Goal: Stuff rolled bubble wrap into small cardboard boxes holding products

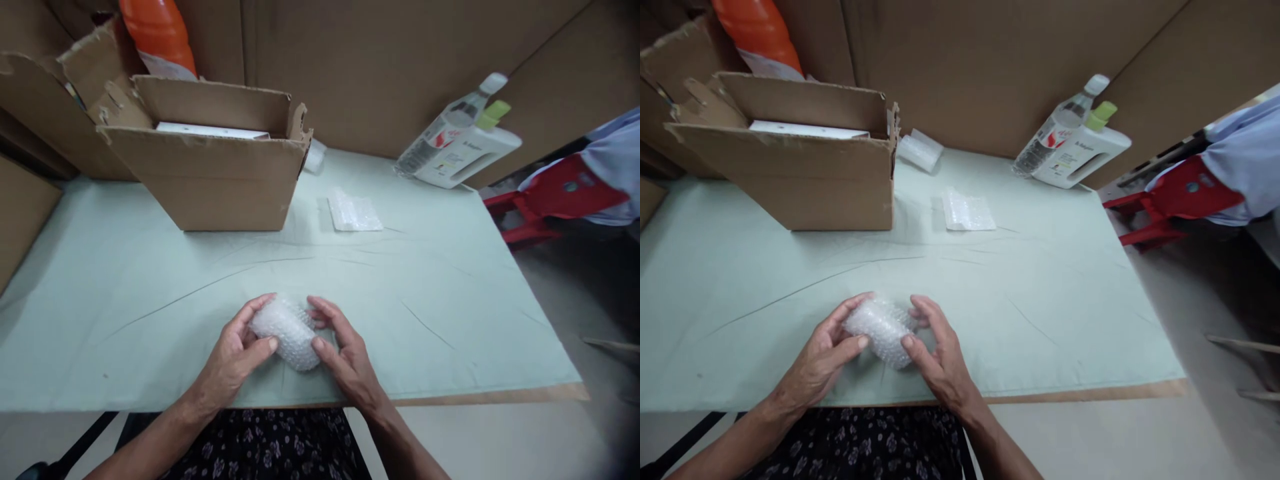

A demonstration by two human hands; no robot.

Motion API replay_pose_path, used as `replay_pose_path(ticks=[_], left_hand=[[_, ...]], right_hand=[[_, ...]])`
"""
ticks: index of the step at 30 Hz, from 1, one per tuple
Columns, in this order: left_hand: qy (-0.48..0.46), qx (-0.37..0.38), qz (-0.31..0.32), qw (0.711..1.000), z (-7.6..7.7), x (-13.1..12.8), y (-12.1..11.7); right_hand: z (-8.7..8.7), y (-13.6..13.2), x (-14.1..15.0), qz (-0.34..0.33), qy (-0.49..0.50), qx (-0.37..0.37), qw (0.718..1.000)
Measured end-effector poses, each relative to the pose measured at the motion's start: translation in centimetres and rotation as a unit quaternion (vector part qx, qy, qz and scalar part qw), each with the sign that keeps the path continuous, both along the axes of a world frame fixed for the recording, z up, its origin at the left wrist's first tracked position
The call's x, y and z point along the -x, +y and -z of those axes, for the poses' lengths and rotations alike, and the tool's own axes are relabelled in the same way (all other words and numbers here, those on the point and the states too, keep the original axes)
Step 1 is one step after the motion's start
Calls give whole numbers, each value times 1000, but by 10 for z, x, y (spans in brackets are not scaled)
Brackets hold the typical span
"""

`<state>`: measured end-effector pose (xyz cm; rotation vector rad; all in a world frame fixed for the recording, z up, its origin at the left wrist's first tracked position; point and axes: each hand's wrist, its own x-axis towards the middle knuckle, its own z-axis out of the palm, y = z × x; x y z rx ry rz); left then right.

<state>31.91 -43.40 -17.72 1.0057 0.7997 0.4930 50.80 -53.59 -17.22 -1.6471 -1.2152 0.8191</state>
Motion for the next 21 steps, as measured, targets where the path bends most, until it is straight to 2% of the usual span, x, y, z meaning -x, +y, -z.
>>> replay_pose_path(ticks=[2, 4, 8, 11, 13, 15, 18, 21], left_hand=[[-1, 4, -9, 1000, 2, 0, 1], [8, 0, -22, 1000, 1, 0, 4], [28, -25, -41, 998, -11, -2, 17], [28, -55, -14, 998, -23, 1, 32], [18, -82, -10, 996, -27, 5, 45], [7, -103, -31, 994, -27, 10, 60], [16, -107, -63, 992, -20, 14, 80], [55, -99, -63, 992, -7, 13, 90]], right_hand=[[0, 2, -1, -39, 76, 34, 996], [-1, 6, -1, -46, 96, 52, 993], [-6, 21, -1, -7, 68, 38, 997], [-19, 37, -7, -10, 29, 10, 999], [-37, 49, -18, -12, -14, -14, 1000], [-61, 62, -32, 5, -61, -51, 997], [-109, 89, -53, 53, -140, -130, 980], [-157, 132, -66, 72, -227, -195, 951]])
